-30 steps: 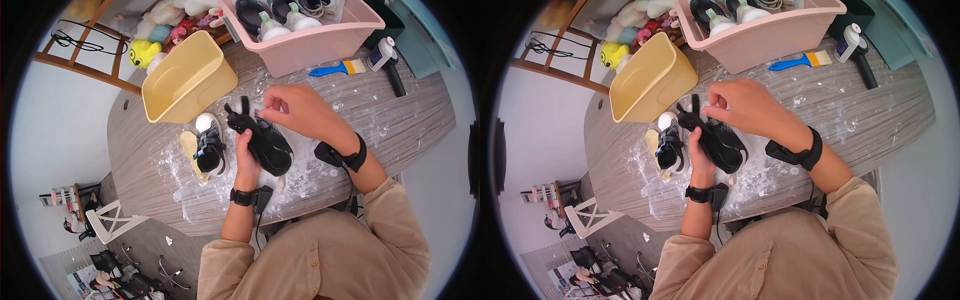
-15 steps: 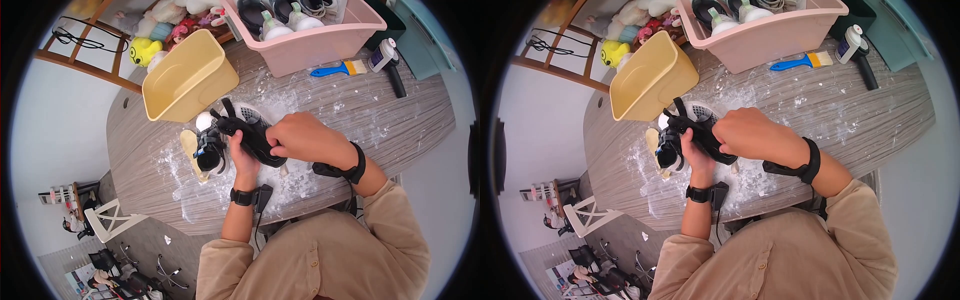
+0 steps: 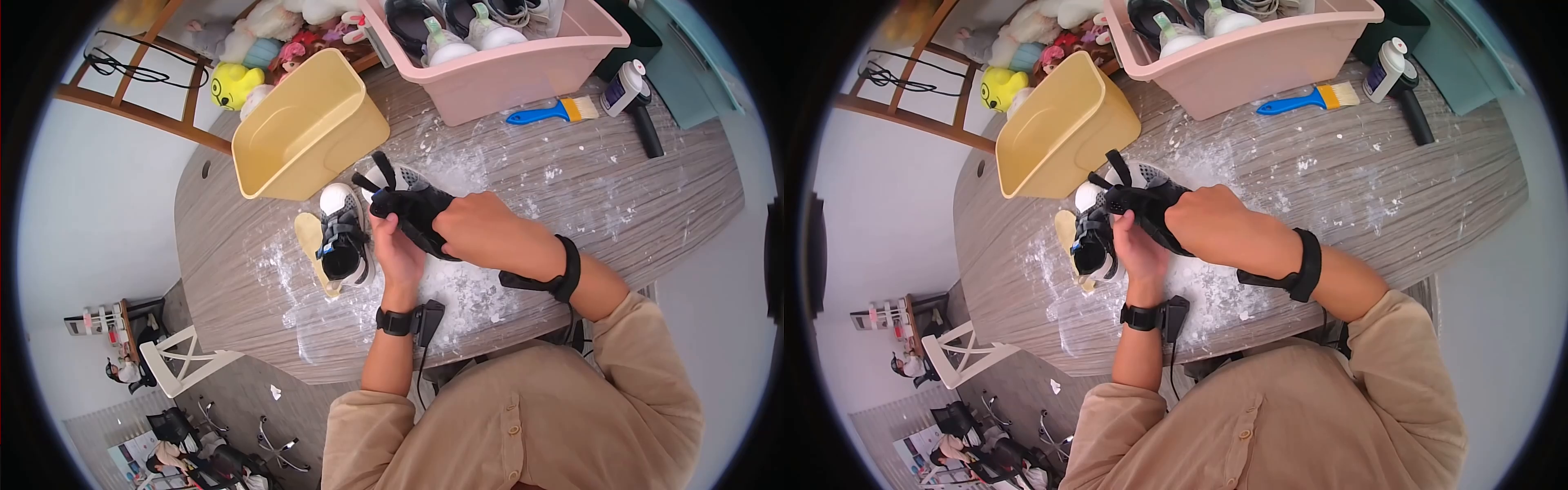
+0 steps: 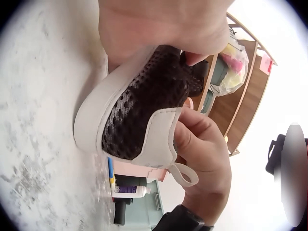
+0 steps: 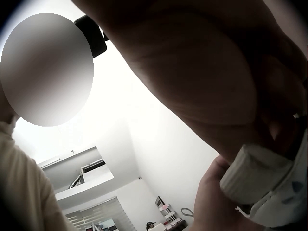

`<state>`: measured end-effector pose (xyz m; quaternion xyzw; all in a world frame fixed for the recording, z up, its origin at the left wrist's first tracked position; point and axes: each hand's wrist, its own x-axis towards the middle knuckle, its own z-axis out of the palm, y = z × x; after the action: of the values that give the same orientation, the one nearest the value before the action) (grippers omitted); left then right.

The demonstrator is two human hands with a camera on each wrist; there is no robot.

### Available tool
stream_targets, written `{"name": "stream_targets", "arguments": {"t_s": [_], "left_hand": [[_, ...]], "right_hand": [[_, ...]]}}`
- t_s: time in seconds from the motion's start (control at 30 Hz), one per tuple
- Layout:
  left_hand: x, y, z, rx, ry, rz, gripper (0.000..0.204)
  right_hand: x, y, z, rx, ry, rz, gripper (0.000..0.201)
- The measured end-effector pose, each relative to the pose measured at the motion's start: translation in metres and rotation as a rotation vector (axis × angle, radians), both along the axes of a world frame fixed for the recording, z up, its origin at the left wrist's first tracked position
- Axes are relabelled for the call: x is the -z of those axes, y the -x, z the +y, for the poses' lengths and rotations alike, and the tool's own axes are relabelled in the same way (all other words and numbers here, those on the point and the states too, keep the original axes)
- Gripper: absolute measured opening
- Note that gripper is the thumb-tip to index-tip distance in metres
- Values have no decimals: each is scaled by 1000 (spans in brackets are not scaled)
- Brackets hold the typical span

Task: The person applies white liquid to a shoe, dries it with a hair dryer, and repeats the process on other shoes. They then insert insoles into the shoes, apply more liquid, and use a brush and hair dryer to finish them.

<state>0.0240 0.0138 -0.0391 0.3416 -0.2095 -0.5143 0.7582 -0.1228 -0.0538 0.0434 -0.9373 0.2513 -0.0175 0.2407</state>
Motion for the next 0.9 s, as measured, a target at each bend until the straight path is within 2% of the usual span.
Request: {"name": "stream_targets", "arguments": {"t_s": [0.1, 0.2, 0.3, 0.4, 0.5, 0.6, 0.7, 0.9], "left_hand": [[0, 0, 0, -11, -4, -49, 39], [-1, 4, -1, -81, -10, -106, 30], [-5, 4, 0, -43, 17, -109, 38], [-6, 7, -2, -97, -3, -141, 27], [4, 0, -2, -54, 52, -76, 44], [4, 1, -4, -151, 62, -140, 46], [-4, 6, -4, -230, 44, -207, 27], [-5, 4, -3, -212, 52, -159, 29]], "right_hand": [[2, -3, 2, 44, 25, -99, 6], [3, -5, 0, 73, -1, -62, 14], [17, -10, 5, 80, 28, -108, 11], [19, -12, 7, 93, 58, -103, 9], [11, -7, 8, 116, 103, -160, 10], [12, -7, 10, 163, 150, -200, 12], [11, -9, 14, 190, 167, -185, 14], [5, -9, 5, 253, 94, -352, 11]]}}
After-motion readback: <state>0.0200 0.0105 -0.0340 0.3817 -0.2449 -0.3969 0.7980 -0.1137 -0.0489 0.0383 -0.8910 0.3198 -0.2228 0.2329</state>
